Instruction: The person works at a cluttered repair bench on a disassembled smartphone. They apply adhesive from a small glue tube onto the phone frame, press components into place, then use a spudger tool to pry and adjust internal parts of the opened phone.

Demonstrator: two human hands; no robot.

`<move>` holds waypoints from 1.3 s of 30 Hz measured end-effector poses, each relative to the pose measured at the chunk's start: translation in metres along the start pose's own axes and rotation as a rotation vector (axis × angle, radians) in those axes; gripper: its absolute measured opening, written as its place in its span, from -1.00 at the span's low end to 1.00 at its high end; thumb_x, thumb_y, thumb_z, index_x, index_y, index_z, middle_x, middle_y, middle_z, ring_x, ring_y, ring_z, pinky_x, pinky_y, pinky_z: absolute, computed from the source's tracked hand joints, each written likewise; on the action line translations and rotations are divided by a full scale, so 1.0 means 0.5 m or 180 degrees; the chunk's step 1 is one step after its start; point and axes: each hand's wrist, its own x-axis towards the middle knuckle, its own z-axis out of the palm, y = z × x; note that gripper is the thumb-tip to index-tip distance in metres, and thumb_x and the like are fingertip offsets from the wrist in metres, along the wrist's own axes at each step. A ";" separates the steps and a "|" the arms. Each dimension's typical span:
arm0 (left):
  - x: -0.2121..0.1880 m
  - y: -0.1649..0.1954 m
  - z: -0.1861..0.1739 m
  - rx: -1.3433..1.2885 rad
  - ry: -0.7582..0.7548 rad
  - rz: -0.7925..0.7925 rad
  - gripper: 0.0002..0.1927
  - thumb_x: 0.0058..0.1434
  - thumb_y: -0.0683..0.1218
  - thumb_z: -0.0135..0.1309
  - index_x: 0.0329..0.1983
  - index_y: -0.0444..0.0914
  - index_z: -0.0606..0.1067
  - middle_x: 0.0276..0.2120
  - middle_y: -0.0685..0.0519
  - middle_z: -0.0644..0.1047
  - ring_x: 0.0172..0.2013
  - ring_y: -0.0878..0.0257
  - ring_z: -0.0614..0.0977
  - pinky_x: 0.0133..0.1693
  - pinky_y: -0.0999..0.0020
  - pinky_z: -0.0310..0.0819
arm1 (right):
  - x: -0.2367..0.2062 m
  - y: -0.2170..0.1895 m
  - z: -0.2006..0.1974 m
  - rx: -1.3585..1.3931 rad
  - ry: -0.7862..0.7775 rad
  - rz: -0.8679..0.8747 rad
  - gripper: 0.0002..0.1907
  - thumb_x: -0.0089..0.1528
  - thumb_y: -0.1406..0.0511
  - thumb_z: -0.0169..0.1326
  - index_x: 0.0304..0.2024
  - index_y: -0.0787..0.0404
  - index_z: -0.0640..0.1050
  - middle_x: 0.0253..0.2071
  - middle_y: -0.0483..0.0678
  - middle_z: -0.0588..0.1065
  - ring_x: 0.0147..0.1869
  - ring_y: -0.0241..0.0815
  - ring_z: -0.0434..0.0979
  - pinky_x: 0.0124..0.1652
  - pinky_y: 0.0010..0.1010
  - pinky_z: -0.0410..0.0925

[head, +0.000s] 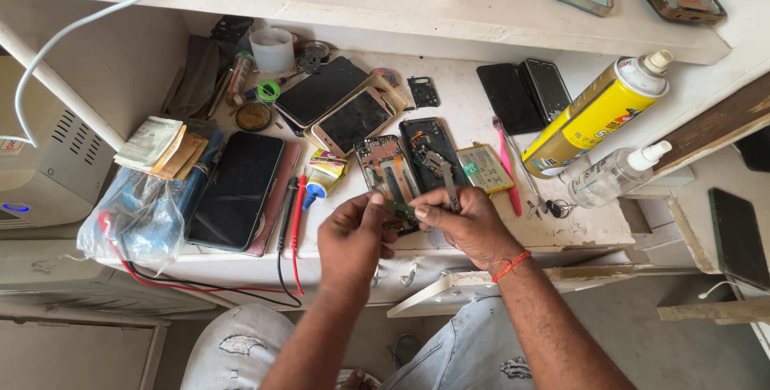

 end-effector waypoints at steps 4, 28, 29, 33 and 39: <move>0.008 0.028 -0.011 -0.0235 0.0193 -0.0230 -0.83 0.25 -0.14 0.18 -0.22 -0.36 0.59 -0.47 0.01 0.59 -0.55 0.29 0.56 -0.52 0.39 0.52 | -0.010 -0.009 0.004 0.0066 0.0061 -0.0203 -0.66 0.24 0.25 0.23 0.00 0.32 0.66 -0.49 -0.21 0.41 -0.59 -0.54 0.14 -0.59 -0.63 0.02; -0.031 0.065 0.001 0.1860 0.0042 -0.0199 -0.66 0.13 0.01 0.26 -0.12 -0.30 0.67 -0.46 0.02 0.70 -0.51 0.31 0.71 -0.41 0.37 0.57 | -0.043 -0.048 -0.015 -0.2505 0.0333 -0.1388 -0.77 0.12 0.32 0.30 -0.19 0.25 0.67 -0.29 -0.05 0.60 -0.22 -0.17 0.67 -0.22 -0.40 0.47; -0.032 0.064 0.001 0.2077 0.0083 -0.0047 -0.64 0.11 0.03 0.28 -0.10 -0.27 0.66 -0.44 0.02 0.71 -0.48 0.29 0.73 -0.36 0.36 0.58 | -0.042 -0.047 -0.012 -0.2520 0.0378 -0.1378 -0.79 0.12 0.31 0.30 -0.21 0.25 0.67 -0.30 -0.05 0.60 -0.23 -0.17 0.67 -0.22 -0.40 0.47; -0.034 0.056 -0.003 0.2682 0.0047 0.0351 -0.56 0.04 0.06 0.31 -0.02 -0.19 0.62 -0.42 0.02 0.72 -0.37 0.22 0.76 -0.22 0.32 0.60 | -0.041 -0.045 -0.003 -0.2337 0.0510 -0.1390 -0.85 0.13 0.33 0.27 -0.26 0.26 0.68 -0.34 -0.05 0.61 -0.27 -0.16 0.67 -0.25 -0.39 0.46; -0.037 0.049 -0.006 0.3152 0.0010 0.0880 -0.65 0.06 -0.02 0.27 -0.08 -0.18 0.64 -0.43 -0.04 0.68 -0.32 0.04 0.72 -0.19 0.21 0.59 | -0.043 -0.042 0.004 -0.2284 0.0610 -0.1196 -0.91 0.19 0.34 0.22 -0.30 0.25 0.66 -0.38 -0.04 0.61 -0.33 -0.16 0.66 -0.30 -0.37 0.45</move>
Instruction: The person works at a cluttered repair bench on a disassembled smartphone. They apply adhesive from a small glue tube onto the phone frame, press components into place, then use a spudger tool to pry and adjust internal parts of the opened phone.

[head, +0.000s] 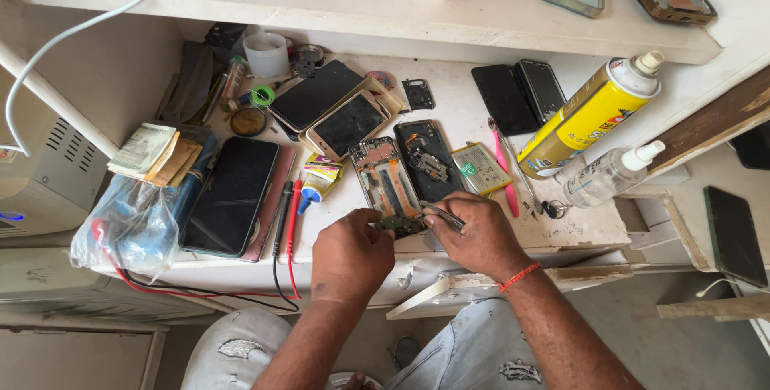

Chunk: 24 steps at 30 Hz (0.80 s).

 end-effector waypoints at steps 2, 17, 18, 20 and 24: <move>-0.002 -0.001 0.001 0.0083 0.0122 0.0161 -0.71 0.07 -0.04 0.25 -0.13 -0.19 0.64 -0.41 -0.04 0.66 -0.31 0.01 0.71 -0.19 0.16 0.58 | -0.002 -0.001 0.001 -0.0023 0.0041 -0.0167 -0.93 0.20 0.36 0.20 -0.29 0.25 0.65 -0.37 -0.03 0.59 -0.30 -0.12 0.65 -0.28 -0.35 0.45; -0.014 -0.009 0.009 0.0357 0.0203 0.0808 -0.76 0.13 0.01 0.22 -0.19 -0.18 0.65 -0.26 -0.07 0.59 -0.35 -0.06 0.67 -0.26 0.08 0.57 | -0.002 -0.001 0.007 -0.0095 0.0148 -0.0143 -0.92 0.20 0.37 0.17 -0.26 0.25 0.61 -0.32 0.00 0.57 -0.22 -0.03 0.63 -0.23 -0.28 0.43; -0.014 -0.009 0.010 0.0386 0.0188 0.0765 -0.75 0.13 0.01 0.22 -0.18 -0.17 0.65 -0.26 -0.07 0.59 -0.35 -0.06 0.67 -0.26 0.08 0.57 | -0.002 -0.001 0.008 -0.0053 0.0150 -0.0114 -0.92 0.21 0.37 0.16 -0.26 0.26 0.61 -0.33 -0.01 0.57 -0.23 -0.04 0.63 -0.24 -0.29 0.43; -0.015 -0.006 0.010 0.0433 0.0166 0.0696 -0.75 0.12 0.02 0.23 -0.17 -0.16 0.64 -0.25 -0.06 0.59 -0.34 -0.06 0.67 -0.26 0.08 0.57 | -0.002 -0.001 0.008 -0.0009 0.0146 0.0014 -0.90 0.24 0.34 0.17 -0.29 0.27 0.60 -0.38 -0.01 0.56 -0.29 -0.06 0.61 -0.27 -0.30 0.42; -0.017 0.002 0.007 0.0487 0.0112 0.0626 -0.73 0.11 0.01 0.23 -0.13 -0.13 0.64 -0.24 -0.05 0.58 -0.31 -0.06 0.67 -0.24 0.08 0.57 | -0.002 0.000 0.010 0.0078 0.0124 0.0140 -0.83 0.27 0.31 0.17 -0.36 0.29 0.57 -0.43 -0.01 0.53 -0.36 -0.10 0.58 -0.31 -0.32 0.41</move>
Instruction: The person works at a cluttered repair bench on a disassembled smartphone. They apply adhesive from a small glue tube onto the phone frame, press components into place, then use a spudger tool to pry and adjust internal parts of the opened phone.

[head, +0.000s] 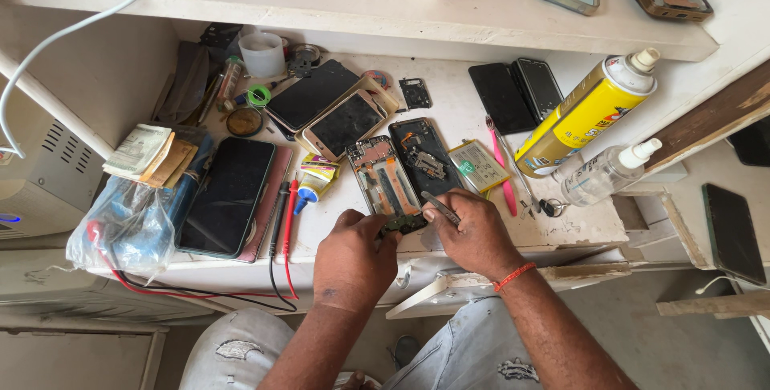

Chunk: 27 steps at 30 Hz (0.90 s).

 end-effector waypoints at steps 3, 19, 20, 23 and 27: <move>0.000 0.003 -0.004 -0.0060 -0.0046 -0.0001 -0.61 0.08 0.00 0.24 0.00 -0.10 0.62 -0.22 -0.07 0.58 -0.29 -0.06 0.67 -0.23 0.07 0.57 | 0.000 0.002 0.000 -0.0038 0.0041 -0.0132 -0.86 0.26 0.32 0.17 -0.35 0.28 0.58 -0.43 -0.03 0.53 -0.34 -0.12 0.58 -0.30 -0.32 0.41; -0.002 -0.030 0.001 -0.0417 0.0034 0.0286 -0.85 0.16 -0.10 0.17 -0.22 -0.17 0.66 -0.21 -0.06 0.62 -0.25 -0.05 0.68 -0.15 0.13 0.57 | 0.002 0.013 0.003 0.0033 0.0072 -0.0123 -0.92 0.22 0.33 0.18 -0.34 0.23 0.60 -0.40 -0.05 0.57 -0.30 -0.15 0.62 -0.26 -0.35 0.43; -0.003 -0.029 0.000 -0.0407 0.0029 0.0301 -0.82 0.16 -0.10 0.18 -0.18 -0.18 0.65 -0.20 -0.07 0.61 -0.25 -0.06 0.67 -0.16 0.12 0.57 | 0.002 0.014 0.003 0.0018 0.0069 -0.0103 -0.92 0.22 0.33 0.18 -0.34 0.23 0.60 -0.40 -0.05 0.57 -0.30 -0.15 0.62 -0.25 -0.35 0.43; -0.002 -0.028 -0.005 -0.0368 -0.0041 0.0271 -0.70 0.14 -0.08 0.19 -0.04 -0.18 0.60 -0.16 -0.09 0.58 -0.26 -0.07 0.66 -0.17 0.12 0.57 | 0.004 0.015 0.003 -0.0008 0.0074 -0.0104 -0.92 0.22 0.33 0.18 -0.35 0.22 0.61 -0.40 -0.05 0.58 -0.29 -0.15 0.63 -0.25 -0.35 0.44; -0.001 -0.026 -0.005 -0.0268 -0.0151 0.0258 -0.67 0.14 -0.07 0.19 -0.01 -0.16 0.61 -0.14 -0.08 0.57 -0.25 -0.04 0.67 -0.16 0.13 0.57 | 0.003 0.016 0.005 -0.0079 0.0070 -0.0077 -0.91 0.22 0.32 0.19 -0.34 0.22 0.61 -0.41 -0.05 0.56 -0.30 -0.14 0.61 -0.25 -0.33 0.43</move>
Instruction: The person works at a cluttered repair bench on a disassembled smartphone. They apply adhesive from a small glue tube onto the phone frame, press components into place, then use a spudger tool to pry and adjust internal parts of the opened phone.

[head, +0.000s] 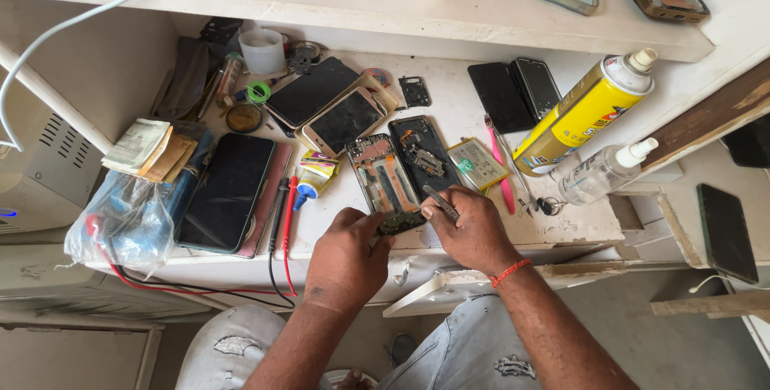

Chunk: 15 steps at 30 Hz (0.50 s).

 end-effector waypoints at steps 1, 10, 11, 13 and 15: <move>0.000 0.000 0.001 0.0036 0.0010 0.0055 -0.72 0.15 -0.07 0.19 -0.05 -0.16 0.63 -0.14 -0.07 0.58 -0.24 -0.03 0.67 -0.16 0.13 0.57 | 0.000 0.000 0.000 0.0014 0.0010 0.0026 -0.91 0.22 0.32 0.19 -0.35 0.22 0.61 -0.42 -0.05 0.56 -0.30 -0.14 0.61 -0.25 -0.33 0.43; -0.002 -0.013 0.016 0.0106 0.0116 0.0306 -0.81 0.16 -0.07 0.19 -0.17 -0.16 0.66 -0.24 -0.05 0.58 -0.26 -0.03 0.66 -0.20 0.11 0.56 | 0.000 0.001 0.003 0.0012 0.0032 0.0062 -0.90 0.22 0.31 0.18 -0.35 0.23 0.60 -0.43 -0.05 0.55 -0.33 -0.12 0.60 -0.26 -0.33 0.42; -0.001 -0.015 0.016 0.0076 0.0128 0.0326 -0.82 0.16 -0.08 0.18 -0.18 -0.17 0.66 -0.24 -0.06 0.57 -0.26 -0.04 0.66 -0.20 0.10 0.56 | 0.000 0.000 0.003 -0.0001 0.0036 0.0048 -0.90 0.22 0.31 0.18 -0.35 0.23 0.60 -0.43 -0.04 0.55 -0.33 -0.12 0.60 -0.26 -0.32 0.42; 0.002 -0.015 0.014 0.0020 0.0152 0.0370 -0.84 0.18 -0.09 0.16 -0.21 -0.19 0.66 -0.25 -0.07 0.57 -0.26 -0.05 0.66 -0.19 0.08 0.56 | 0.001 -0.001 0.005 -0.0015 0.0051 0.0047 -0.90 0.21 0.32 0.19 -0.34 0.23 0.60 -0.43 -0.04 0.54 -0.33 -0.11 0.60 -0.27 -0.32 0.42; 0.003 -0.011 0.012 0.0042 0.0191 0.0339 -0.82 0.17 -0.09 0.16 -0.20 -0.20 0.66 -0.25 -0.09 0.57 -0.27 -0.08 0.65 -0.19 0.06 0.55 | 0.001 -0.001 0.005 -0.0030 0.0067 0.0084 -0.90 0.21 0.32 0.19 -0.34 0.24 0.59 -0.42 -0.03 0.54 -0.33 -0.10 0.60 -0.28 -0.32 0.42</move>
